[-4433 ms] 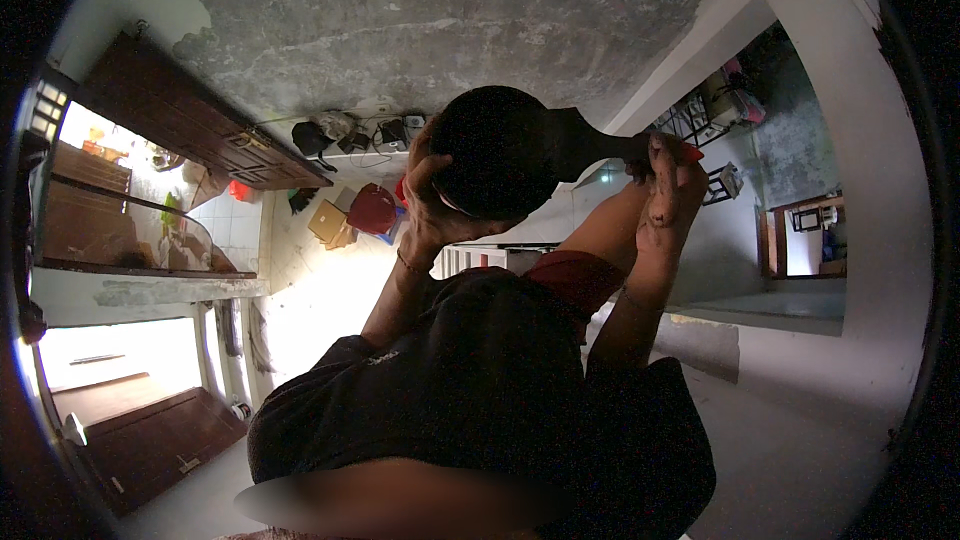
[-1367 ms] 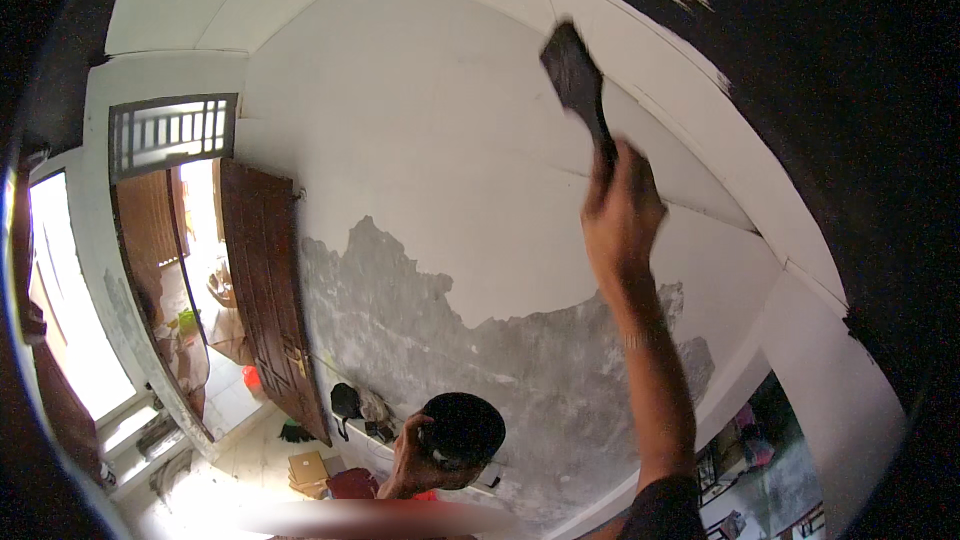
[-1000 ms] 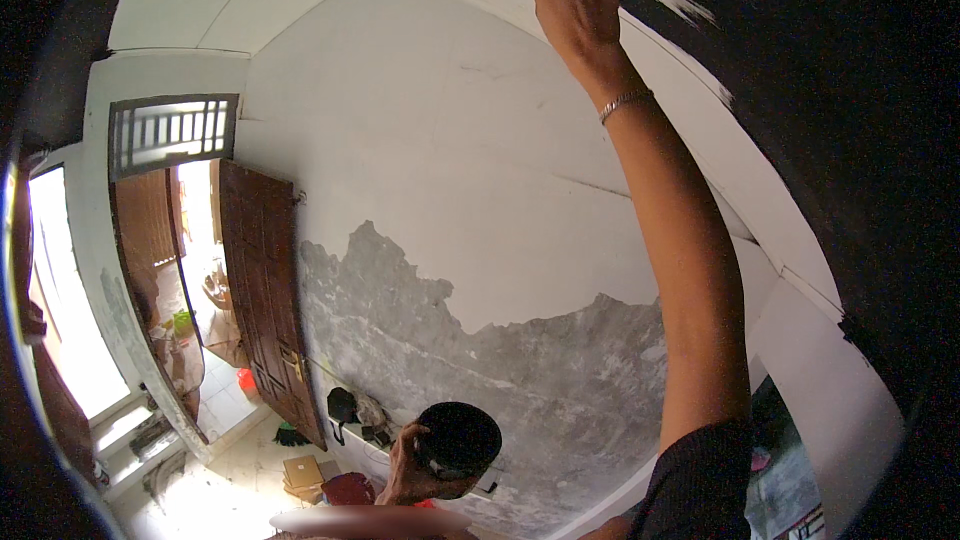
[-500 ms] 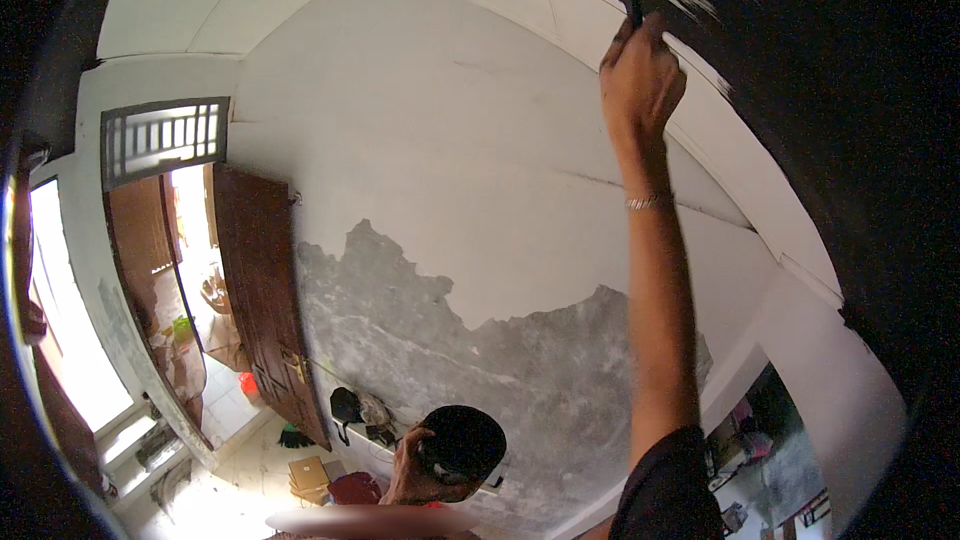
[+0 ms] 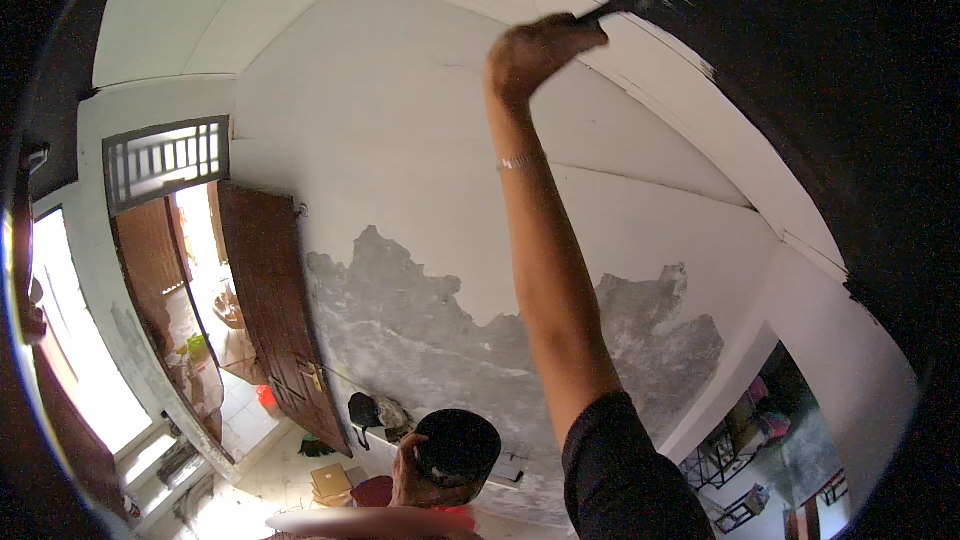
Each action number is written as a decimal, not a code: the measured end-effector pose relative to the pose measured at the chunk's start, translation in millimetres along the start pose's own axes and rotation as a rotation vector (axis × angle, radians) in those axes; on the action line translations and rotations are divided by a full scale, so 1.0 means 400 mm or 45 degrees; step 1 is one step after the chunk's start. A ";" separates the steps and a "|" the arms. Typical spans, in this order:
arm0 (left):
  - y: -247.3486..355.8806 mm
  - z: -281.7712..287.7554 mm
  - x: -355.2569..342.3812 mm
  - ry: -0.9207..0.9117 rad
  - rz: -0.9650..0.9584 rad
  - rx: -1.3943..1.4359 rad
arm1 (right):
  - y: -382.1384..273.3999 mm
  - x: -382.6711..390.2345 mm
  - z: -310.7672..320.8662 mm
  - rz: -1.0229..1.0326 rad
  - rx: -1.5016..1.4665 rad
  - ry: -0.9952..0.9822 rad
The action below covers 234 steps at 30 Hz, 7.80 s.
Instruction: The person paints the ceiling with black paint using a brush. They repeatedly dip the brush into a paint can held in the other hand and apply paint to the ceiling surface while standing on a ladder.
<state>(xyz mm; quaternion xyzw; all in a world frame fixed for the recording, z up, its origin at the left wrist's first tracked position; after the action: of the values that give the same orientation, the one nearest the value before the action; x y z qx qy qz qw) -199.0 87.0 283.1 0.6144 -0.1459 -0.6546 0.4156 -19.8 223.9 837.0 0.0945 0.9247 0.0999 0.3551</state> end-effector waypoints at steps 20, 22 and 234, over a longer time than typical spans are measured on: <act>0.027 0.098 0.015 0.192 0.027 -0.136 | -0.008 0.043 -0.227 0.575 0.888 -0.578; 0.029 0.082 0.008 0.170 -0.003 -0.129 | -0.045 -0.036 -0.167 0.763 0.989 -0.672; 0.028 -0.219 0.073 -0.066 -0.254 0.335 | -0.847 0.187 1.036 -0.677 1.600 -0.801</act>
<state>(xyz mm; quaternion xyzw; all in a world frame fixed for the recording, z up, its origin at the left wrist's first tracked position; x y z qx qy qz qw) -110.8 87.0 253.4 0.6577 -0.1795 -0.6835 0.2607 170.3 -35.1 402.6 0.0771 0.6542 -0.5675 0.4940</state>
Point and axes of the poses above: each hand's wrist, its own x-axis away from the middle knuckle, its own z-axis out of the back of the hand, y = z × x, the point moved 8 cm from there along -x, towards the middle knuckle, and after that the axes turned 6 degrees about y, right-handed, at the moved point
